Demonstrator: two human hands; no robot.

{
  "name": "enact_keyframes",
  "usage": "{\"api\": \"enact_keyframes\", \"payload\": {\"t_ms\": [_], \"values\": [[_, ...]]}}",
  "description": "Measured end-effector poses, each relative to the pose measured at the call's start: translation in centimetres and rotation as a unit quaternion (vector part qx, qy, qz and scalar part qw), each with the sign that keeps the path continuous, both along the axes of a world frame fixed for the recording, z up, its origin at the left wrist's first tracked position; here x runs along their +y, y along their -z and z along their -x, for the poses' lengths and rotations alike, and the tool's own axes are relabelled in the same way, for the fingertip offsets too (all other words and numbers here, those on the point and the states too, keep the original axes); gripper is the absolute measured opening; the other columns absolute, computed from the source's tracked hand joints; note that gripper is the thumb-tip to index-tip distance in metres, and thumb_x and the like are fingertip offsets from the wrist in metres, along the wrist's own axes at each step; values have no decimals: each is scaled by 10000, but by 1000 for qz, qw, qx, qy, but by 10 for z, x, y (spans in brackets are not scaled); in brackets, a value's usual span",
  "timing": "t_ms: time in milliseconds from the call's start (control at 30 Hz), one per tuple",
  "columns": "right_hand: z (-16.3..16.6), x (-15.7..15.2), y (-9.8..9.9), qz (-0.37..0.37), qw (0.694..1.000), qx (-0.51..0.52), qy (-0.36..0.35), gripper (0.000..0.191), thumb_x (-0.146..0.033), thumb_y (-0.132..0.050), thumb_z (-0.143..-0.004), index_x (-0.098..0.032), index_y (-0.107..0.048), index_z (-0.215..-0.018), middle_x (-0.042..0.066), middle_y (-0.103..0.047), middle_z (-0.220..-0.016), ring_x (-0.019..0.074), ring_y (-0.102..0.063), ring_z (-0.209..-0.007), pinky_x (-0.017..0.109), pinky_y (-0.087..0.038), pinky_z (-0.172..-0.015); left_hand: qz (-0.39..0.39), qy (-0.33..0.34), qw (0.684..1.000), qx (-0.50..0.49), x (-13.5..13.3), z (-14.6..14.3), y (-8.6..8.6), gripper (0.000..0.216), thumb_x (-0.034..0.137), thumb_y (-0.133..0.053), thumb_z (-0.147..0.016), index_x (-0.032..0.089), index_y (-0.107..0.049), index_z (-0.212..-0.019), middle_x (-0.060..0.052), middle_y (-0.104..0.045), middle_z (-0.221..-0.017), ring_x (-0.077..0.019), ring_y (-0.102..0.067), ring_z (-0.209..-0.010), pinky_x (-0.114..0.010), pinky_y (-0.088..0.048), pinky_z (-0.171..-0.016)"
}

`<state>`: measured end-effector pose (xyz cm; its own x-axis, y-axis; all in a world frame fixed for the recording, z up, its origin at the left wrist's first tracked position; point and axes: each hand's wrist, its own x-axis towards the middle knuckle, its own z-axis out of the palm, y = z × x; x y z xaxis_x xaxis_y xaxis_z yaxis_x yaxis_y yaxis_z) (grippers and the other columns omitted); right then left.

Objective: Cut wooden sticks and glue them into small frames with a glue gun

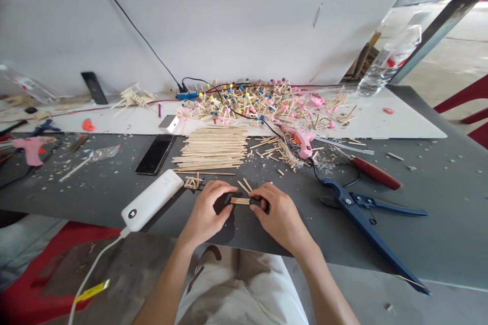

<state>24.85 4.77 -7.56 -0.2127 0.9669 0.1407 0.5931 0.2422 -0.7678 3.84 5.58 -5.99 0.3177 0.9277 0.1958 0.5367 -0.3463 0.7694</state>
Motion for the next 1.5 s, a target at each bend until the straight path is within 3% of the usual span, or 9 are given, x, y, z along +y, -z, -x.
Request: {"api": "enact_keyframes", "payload": {"t_ms": [133, 267, 467, 733, 933, 1133, 1233, 1367, 1500], "values": [[1, -1, -1, -4, 1000, -11, 7, 227, -167, -636, -812, -252, -683, -1017, 26, -640, -921, 143, -574, -651, 278, -498, -632, 0, 8, 1000, 5, 1, -1, 0, 472, -8, -583, -786, 256, -629, -1175, -49, -655, -1092, -241, -567, -1083, -400, -471, -992], [4, -2, 3, -13, 1000, -13, 23, 153, -205, -657, -825, -247, -710, -962, 44, -645, -1051, 119, -559, -618, 276, -502, -620, 2, 5, 1000, 11, 0, 0, 1, 466, 11, -582, -813, 259, -616, -1207, -52, -658, -1091, -240, -568, -1096, -399, -469, -1003], [5, -3, 4, -16, 1000, -13, 23, 114, -244, -618, -891, -237, -731, -908, 50, -651, -1030, 116, -569, -618, 273, -507, -629, -18, 2, 1000, 0, -4, 1, 2, 438, 79, -584, -857, 266, -614, -1251, -95, -540, -1325, -249, -530, -1233, -408, -437, -1086], [4, -2, 7, -24, 1000, -4, 20, 129, -233, -626, -899, -234, -754, -906, 48, -659, -1005, 124, -598, -658, 265, -502, -652, -99, -6, 986, 131, -3, -11, 6, 280, 151, -510, -941, 174, -702, -1143, -132, -598, -1253, -290, -516, -1174, -465, -494, -1013], [4, -2, 7, -12, 1000, -3, 21, 133, -214, -627, -892, -229, -757, -915, 40, -663, -1012, 115, -591, -637, 262, -492, -635, -111, -49, 977, 173, -1, -10, 19, 511, -40, -418, -840, 97, -573, -1308, -155, -568, -1324, -295, -503, -1207, -464, -496, -1047], [4, -2, 4, -3, 1000, -4, 19, 138, -202, -632, -884, -231, -762, -921, 44, -665, -1016, 125, -591, -653, 269, -493, -643, -137, -111, 975, 132, -3, -5, 29, 740, -44, -420, -819, 137, -298, -1526, -185, -343, -1554, -326, -347, -1437, -504, -421, -1128], [3, -3, 4, 9, 1000, 1, 16, 128, -210, -649, -874, -238, -762, -925, 42, -662, -1031, 124, -586, -658, 266, -494, -638, -147, -88, 980, 103, -4, -1, 27, 694, -39, -394, -851, 207, -365, -1500, -158, -424, -1494, -291, -439, -1370, -466, -476, -1065], [3, -3, 4, 10, 1000, 8, 17, 130, -203, -646, -872, -242, -758, -924, 37, -662, -1027, 122, -581, -663, 263, -490, -641, -136, -29, 988, 67, -1, -1, 22, 552, -17, -379, -902, 228, -531, -1373, -110, -625, -1240, -237, -571, -1165, -400, -518, -977], [3, -2, 4, 5, 1000, 9, 18, 125, -194, -642, -871, -238, -754, -906, 32, -664, -1005, 118, -568, -646, 265, -482, -640, -98, -93, 988, 68, 7, -10, 17, 286, 145, -526, -944, 182, -637, -1204, -96, -681, -1021, -230, -629, -967, -370, -534, -879]]}}
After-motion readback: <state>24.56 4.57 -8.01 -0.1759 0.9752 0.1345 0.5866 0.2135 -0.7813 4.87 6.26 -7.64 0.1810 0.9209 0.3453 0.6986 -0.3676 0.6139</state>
